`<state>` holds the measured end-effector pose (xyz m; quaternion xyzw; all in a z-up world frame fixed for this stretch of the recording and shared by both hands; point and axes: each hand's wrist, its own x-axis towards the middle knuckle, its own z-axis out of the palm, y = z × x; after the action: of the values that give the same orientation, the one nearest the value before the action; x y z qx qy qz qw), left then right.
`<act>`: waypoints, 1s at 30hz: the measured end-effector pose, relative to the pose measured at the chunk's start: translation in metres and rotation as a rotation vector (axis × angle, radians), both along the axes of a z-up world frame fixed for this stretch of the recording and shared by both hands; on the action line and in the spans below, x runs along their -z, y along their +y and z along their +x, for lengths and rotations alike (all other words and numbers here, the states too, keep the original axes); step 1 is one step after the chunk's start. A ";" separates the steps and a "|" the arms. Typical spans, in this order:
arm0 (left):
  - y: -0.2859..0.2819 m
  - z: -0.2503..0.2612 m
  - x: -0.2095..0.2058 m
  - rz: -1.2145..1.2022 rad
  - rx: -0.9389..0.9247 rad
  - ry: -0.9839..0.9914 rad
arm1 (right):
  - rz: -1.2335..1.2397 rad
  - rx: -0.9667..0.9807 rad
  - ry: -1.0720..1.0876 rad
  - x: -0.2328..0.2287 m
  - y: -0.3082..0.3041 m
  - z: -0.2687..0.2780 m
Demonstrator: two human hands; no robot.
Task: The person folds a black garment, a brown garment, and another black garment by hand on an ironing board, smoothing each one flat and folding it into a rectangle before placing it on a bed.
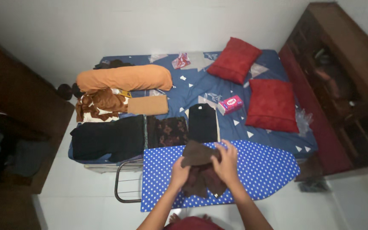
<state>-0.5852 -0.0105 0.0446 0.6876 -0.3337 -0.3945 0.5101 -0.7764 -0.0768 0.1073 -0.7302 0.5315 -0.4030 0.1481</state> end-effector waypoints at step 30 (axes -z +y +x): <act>-0.003 0.003 -0.046 -0.316 0.155 -0.373 | -0.004 -0.413 0.128 -0.028 0.013 0.054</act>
<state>-0.5826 -0.0137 0.0904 0.6327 -0.5313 -0.2418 0.5089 -0.7226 -0.0633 0.1353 -0.8481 0.3780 -0.3177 0.1923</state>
